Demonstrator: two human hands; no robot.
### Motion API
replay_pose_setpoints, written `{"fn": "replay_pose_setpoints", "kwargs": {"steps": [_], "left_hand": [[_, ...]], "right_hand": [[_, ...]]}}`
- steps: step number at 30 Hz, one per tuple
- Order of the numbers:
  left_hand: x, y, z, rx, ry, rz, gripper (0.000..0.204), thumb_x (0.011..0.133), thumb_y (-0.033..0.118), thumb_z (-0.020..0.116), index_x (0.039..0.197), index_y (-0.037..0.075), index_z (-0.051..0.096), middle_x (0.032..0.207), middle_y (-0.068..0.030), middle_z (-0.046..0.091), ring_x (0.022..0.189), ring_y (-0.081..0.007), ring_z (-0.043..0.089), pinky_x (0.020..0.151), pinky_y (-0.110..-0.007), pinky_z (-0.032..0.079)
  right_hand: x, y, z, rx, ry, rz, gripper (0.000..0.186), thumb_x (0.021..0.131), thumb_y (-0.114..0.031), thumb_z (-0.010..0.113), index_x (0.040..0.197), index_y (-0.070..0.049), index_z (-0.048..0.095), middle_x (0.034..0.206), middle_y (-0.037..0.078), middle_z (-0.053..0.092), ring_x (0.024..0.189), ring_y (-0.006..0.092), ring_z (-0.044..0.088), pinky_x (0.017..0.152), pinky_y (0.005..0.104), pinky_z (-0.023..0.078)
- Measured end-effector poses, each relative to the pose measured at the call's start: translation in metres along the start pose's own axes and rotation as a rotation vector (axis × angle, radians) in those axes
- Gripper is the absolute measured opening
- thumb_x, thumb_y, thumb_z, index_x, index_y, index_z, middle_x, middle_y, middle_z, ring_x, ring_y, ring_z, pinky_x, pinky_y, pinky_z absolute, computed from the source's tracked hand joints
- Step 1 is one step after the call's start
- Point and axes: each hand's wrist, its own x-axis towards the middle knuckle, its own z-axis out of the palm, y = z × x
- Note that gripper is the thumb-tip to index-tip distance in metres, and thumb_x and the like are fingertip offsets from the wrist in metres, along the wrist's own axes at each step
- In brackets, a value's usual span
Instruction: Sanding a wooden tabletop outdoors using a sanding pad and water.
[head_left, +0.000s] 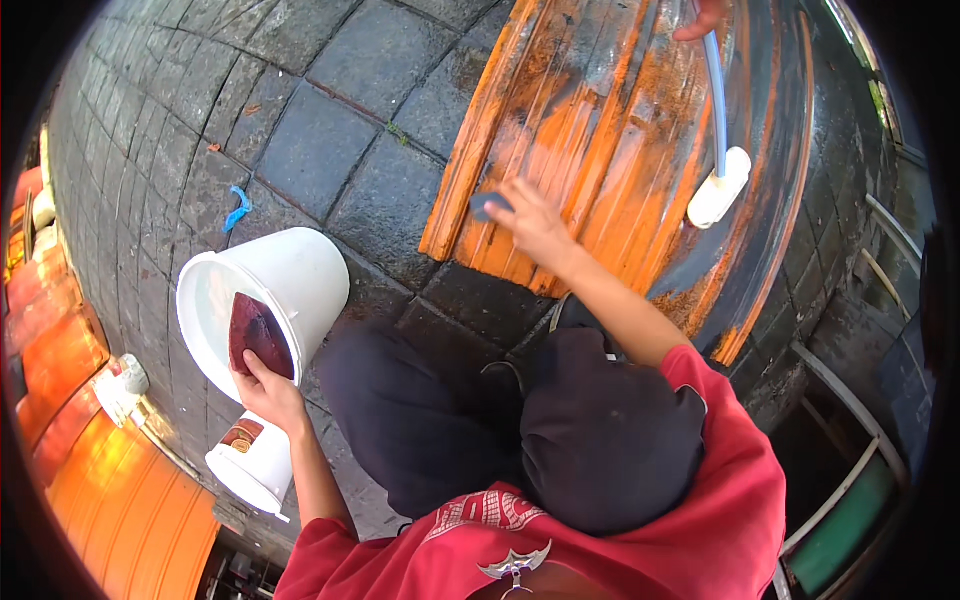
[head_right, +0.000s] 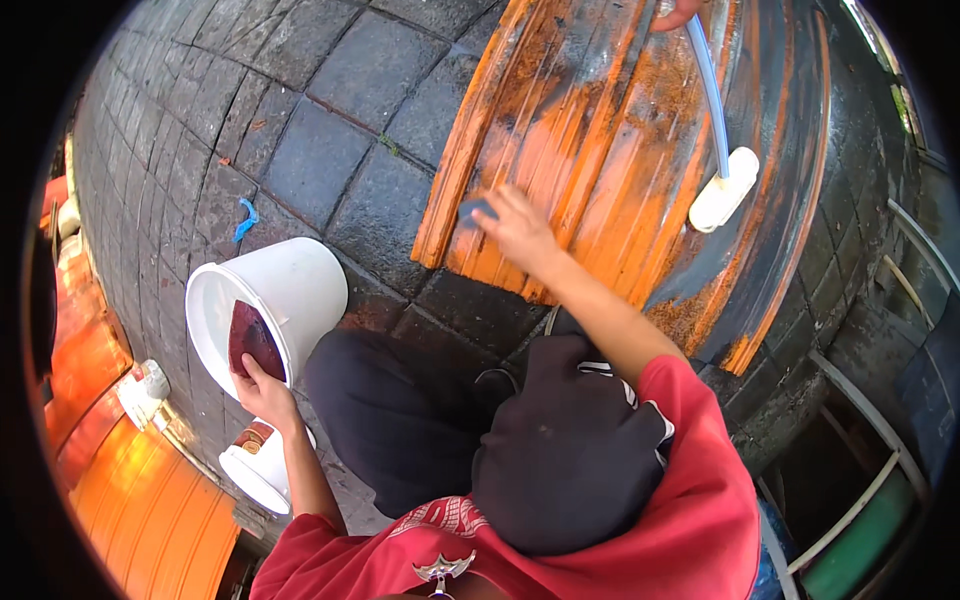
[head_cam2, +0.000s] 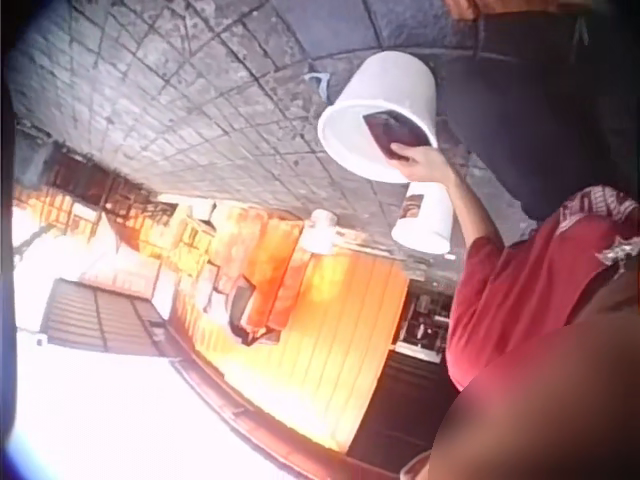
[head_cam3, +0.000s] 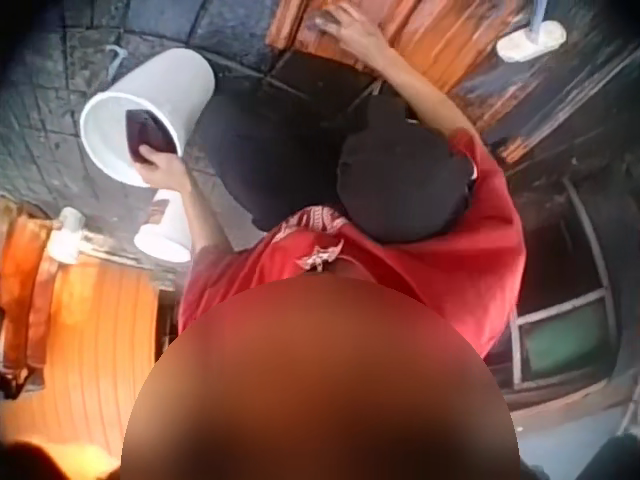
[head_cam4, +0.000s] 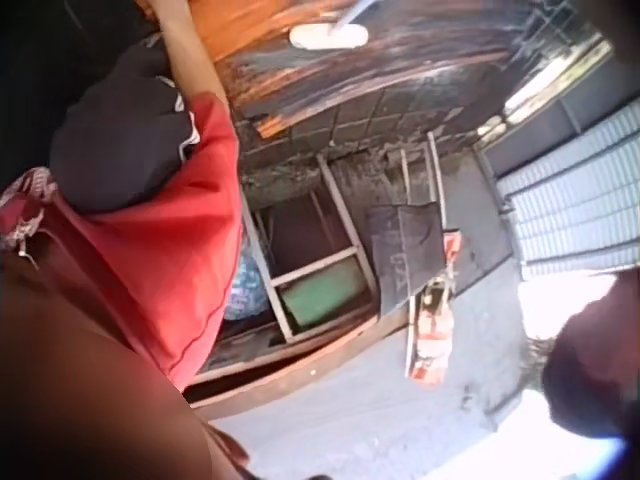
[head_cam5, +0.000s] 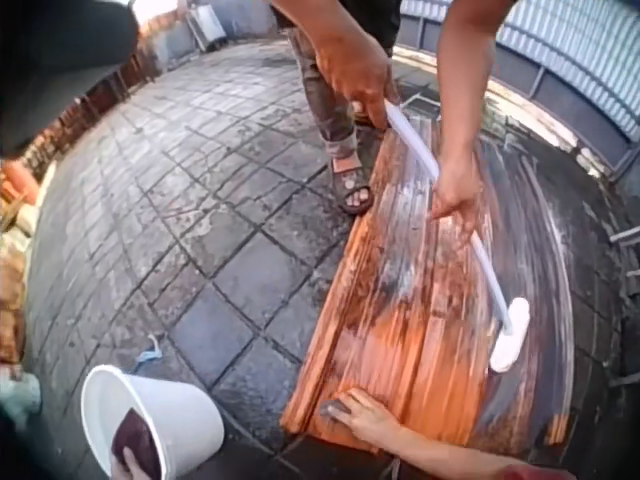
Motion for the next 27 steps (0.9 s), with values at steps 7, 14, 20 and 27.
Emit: {"fn": "replay_pose_setpoints", "kwargs": {"steps": [7, 14, 20, 27], "left_hand": [[-0.001, 0.001, -0.003, -0.003, 0.059, -0.004, 0.033, 0.104, 0.023, 0.053, 0.116, -0.006, 0.063, 0.102, -0.0133, 0.070, 0.087, -0.0182, 0.064, 0.081, -0.032, 0.050], [0.001, 0.006, 0.001, -0.009, 0.043, 0.022, 0.032, 0.104, 0.022, 0.053, 0.118, -0.005, 0.063, 0.104, -0.0113, 0.070, 0.089, -0.0163, 0.063, 0.083, -0.031, 0.050], [0.004, -0.004, -0.008, 0.002, 0.019, 0.001, 0.032, 0.104, 0.021, 0.052, 0.119, -0.006, 0.061, 0.105, -0.0137, 0.069, 0.092, -0.0182, 0.064, 0.084, -0.032, 0.051], [0.000, 0.000, -0.004, 0.028, 0.036, -0.030, 0.034, 0.104, 0.023, 0.053, 0.120, -0.006, 0.061, 0.107, -0.0142, 0.069, 0.093, -0.0182, 0.064, 0.084, -0.032, 0.051]], "right_hand": [[0.119, 0.127, -0.039, 0.024, 0.181, 0.660, 0.024, 0.097, -0.015, 0.059, 0.115, -0.002, 0.067, 0.108, 0.018, 0.061, 0.077, 0.0337, 0.065, 0.079, 0.0423, 0.055], [0.018, 0.020, 0.005, -0.049, 0.145, 0.028, 0.040, 0.075, 0.006, 0.067, 0.109, -0.013, 0.071, 0.122, 0.012, 0.059, 0.118, 0.0324, 0.055, 0.101, 0.0502, 0.050], [0.115, 0.103, -0.033, -0.048, 0.217, 0.564, 0.035, 0.085, -0.003, 0.063, 0.119, -0.007, 0.065, 0.120, 0.023, 0.059, 0.106, 0.0410, 0.058, 0.085, 0.0476, 0.051], [-0.006, -0.025, 0.043, 0.379, 0.200, -0.153, 0.085, 0.060, 0.013, 0.071, 0.137, -0.018, 0.054, 0.128, 0.020, 0.056, 0.115, 0.0395, 0.056, 0.101, 0.0490, 0.051]]}}
